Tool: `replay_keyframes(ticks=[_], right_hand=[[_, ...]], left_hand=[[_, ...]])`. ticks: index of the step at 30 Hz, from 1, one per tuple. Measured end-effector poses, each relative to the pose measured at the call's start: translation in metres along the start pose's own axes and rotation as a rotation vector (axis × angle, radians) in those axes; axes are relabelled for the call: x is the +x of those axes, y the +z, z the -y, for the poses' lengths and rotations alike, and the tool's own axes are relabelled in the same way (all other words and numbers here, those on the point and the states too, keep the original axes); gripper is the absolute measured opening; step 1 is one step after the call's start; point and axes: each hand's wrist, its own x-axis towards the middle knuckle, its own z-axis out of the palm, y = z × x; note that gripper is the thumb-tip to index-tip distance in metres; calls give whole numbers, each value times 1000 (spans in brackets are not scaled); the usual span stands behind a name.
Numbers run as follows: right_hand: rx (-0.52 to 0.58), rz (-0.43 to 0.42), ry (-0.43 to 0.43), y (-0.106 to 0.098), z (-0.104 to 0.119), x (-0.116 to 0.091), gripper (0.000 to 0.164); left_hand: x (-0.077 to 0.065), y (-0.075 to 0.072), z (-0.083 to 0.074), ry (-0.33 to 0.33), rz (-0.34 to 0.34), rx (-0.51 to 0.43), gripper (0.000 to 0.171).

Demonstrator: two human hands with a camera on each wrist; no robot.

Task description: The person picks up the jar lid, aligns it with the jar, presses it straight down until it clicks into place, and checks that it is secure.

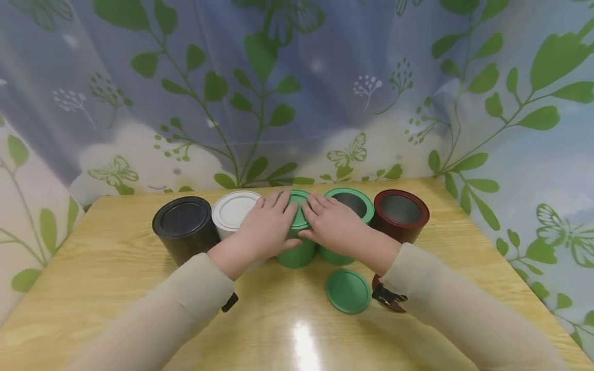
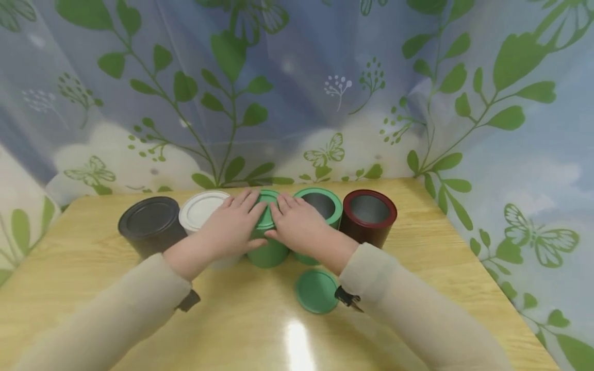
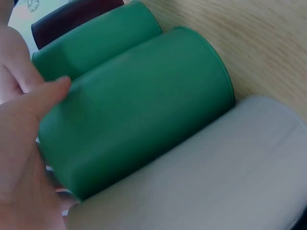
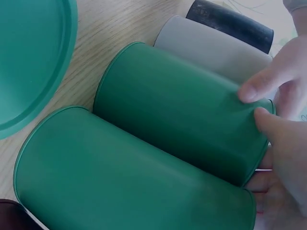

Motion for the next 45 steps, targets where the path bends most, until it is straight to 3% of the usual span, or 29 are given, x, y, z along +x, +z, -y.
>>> replay_keyframes(ticks=[4,11,17,20,25,28,34,38,45], right_hand=[[4,53,27,0,0,2,70],[142,191,50,-6,-11,7,78],[142,198,25,-5,-11,8,76],[133,207,26,-6,-9,8,76],[121,173,23,-6,-7,8,75],[88,121,44,-3,-3,7,74],[-27,3,46,0,7,3,66],[-29,18,46,-2,9,5,64],[-26,33,41,-4,7,8,63]], left_hand=[[4,1,-2,23,78,-40,88],[7,2,0,52,35,-39,85],[7,1,-1,53,43,-35,83],[4,1,-2,20,48,-24,83],[-4,3,-5,-59,15,5,84],[-5,4,-5,-48,-32,44,83],[-2,6,-3,-24,-26,84,80],[-2,7,-2,-25,-38,101,80],[-6,12,-1,-52,-119,93,82]])
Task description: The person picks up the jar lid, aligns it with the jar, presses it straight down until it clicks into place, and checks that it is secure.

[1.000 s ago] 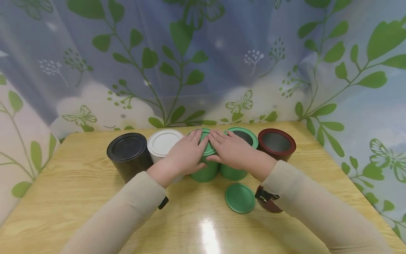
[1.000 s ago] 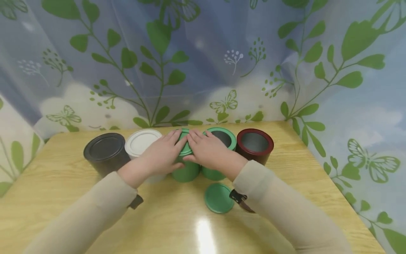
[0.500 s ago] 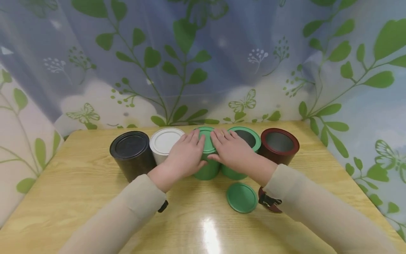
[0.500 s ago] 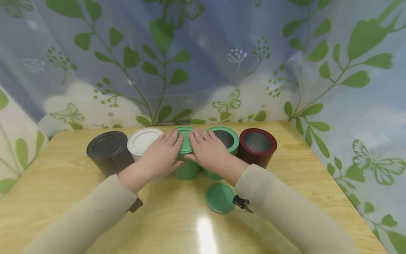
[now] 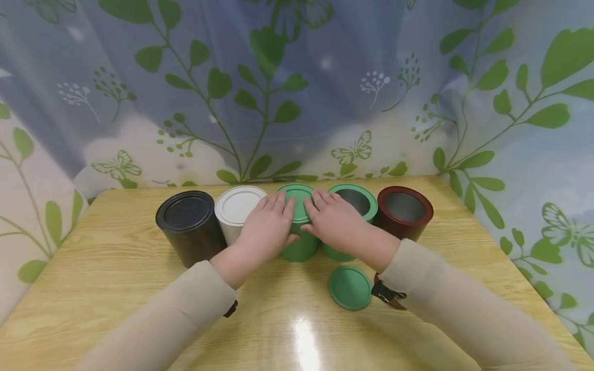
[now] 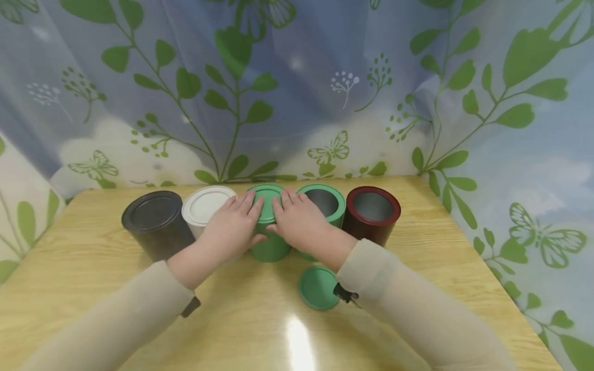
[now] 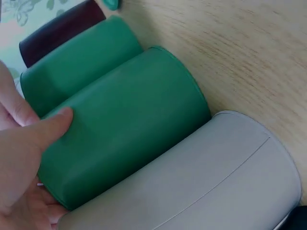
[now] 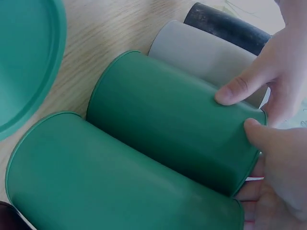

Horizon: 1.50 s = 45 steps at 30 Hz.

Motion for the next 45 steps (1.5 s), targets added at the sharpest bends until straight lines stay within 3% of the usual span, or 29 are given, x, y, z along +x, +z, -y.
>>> replay_keyframes(ticks=[8,14,21,26,31,38,41,45], right_hand=[[49,-25,44,1,1,-4,60],[51,-57,30,1,2,-6,58],[109,31,42,2,0,-11,69],[134,17,17,-1,-1,-22,75],[153,-23,6,-1,-4,-37,76],[205,-58,-13,10,-6,-61,77],[213,-77,-18,13,-6,-69,77],[210,-95,-30,17,-6,-81,76]], left_hand=[[-1,1,0,18,3,-15,79],[-5,3,2,31,-19,-24,79],[-10,-1,6,21,-23,-44,80],[-21,-6,7,-5,-45,-57,81],[-38,-11,2,31,-79,-69,80],[-64,-5,-8,88,-157,-134,78],[-69,-4,-12,97,-152,-148,78],[-75,-6,-21,112,-89,-156,78]])
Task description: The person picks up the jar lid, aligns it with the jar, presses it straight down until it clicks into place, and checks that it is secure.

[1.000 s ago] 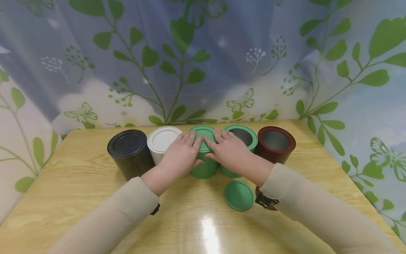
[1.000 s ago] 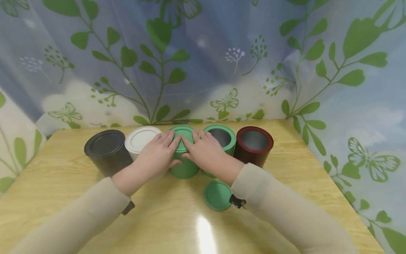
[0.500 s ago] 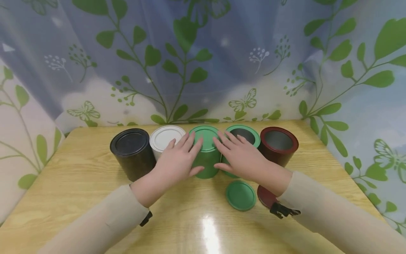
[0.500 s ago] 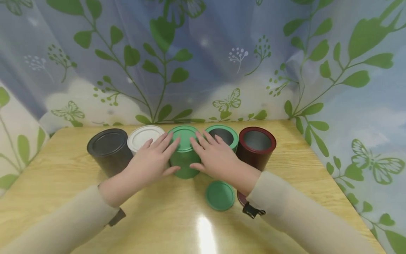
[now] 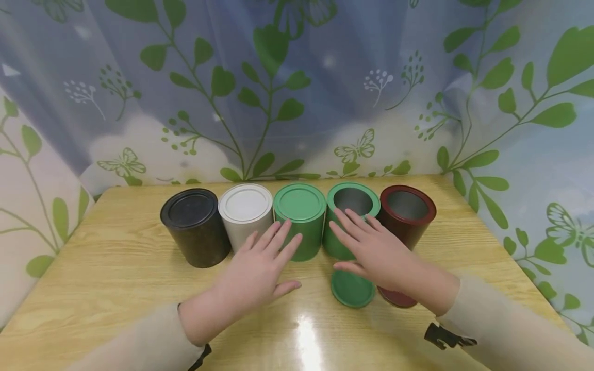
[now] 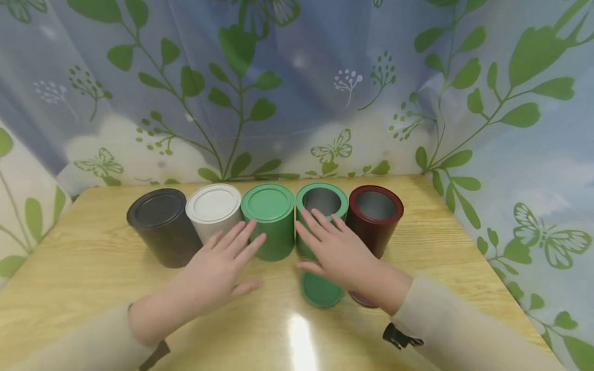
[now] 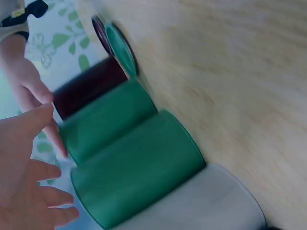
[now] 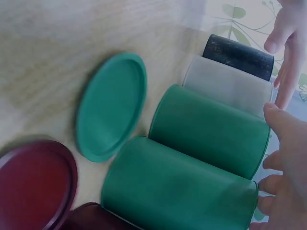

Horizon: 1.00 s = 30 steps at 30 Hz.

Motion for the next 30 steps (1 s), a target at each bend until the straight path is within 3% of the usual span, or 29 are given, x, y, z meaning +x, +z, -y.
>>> replay_keyframes(ticks=[5,12,20,27,30], right_hand=[[-18,-33,-24,5,3,-18,75],[-28,-69,-62,30,7,-41,73],[46,-23,-71,56,5,-52,70],[147,111,-45,74,-4,-59,72],[184,149,-39,79,-8,-62,72]], left_hand=[[-4,3,-15,34,75,-8,78],[4,29,-34,113,144,27,75],[16,48,-49,155,163,43,75],[33,61,-65,106,365,-3,77],[39,63,-73,90,413,-10,76]])
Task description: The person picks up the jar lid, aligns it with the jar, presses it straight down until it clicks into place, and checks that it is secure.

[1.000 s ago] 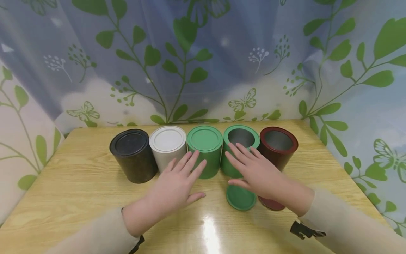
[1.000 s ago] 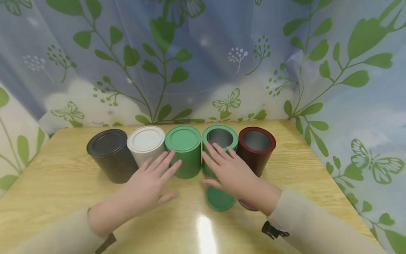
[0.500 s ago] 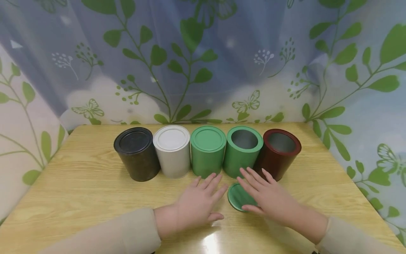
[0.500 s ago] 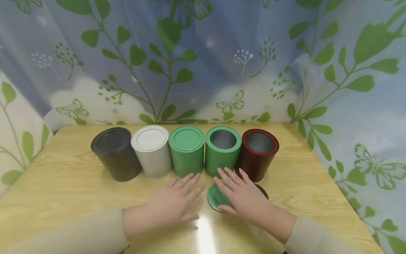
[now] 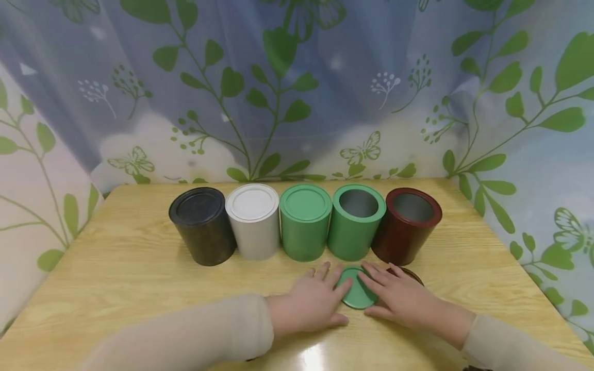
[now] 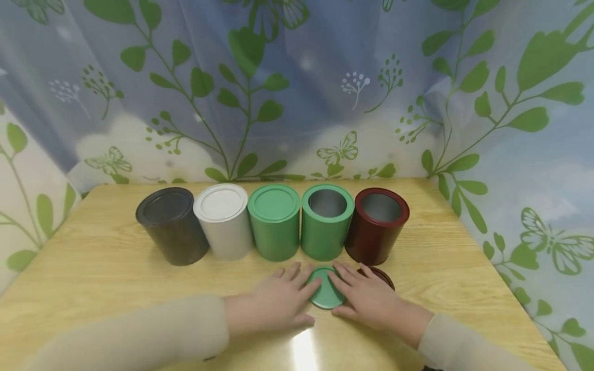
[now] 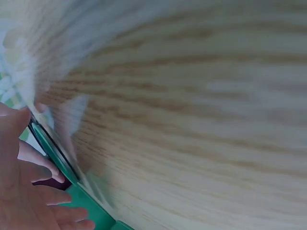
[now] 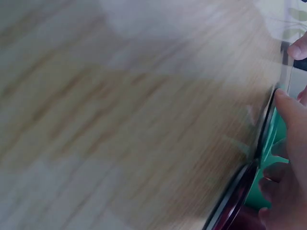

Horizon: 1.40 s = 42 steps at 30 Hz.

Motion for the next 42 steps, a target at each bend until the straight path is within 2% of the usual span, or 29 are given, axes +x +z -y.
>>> replay_keyframes(ticks=[7,12,16,21,27,32,36,39,42], right_hand=[[58,42,-10,2,-1,0,71],[61,32,-18,2,0,2,73],[78,21,-30,3,1,4,71],[115,10,-27,4,4,6,70],[204,19,5,4,7,6,73],[197,1,21,2,8,7,73],[162,-31,20,-2,11,8,70],[119,-91,3,-5,12,9,66],[68,-188,-32,-8,13,9,62]], left_hand=[[14,2,-7,-16,25,43,76],[19,6,-7,5,49,52,71],[17,6,-8,31,88,90,65],[14,4,-8,62,88,140,59],[11,6,-2,93,71,87,59],[7,8,4,102,13,72,59],[4,9,9,130,-68,94,59],[2,6,15,162,-151,141,59],[-2,-3,22,177,-225,181,58]])
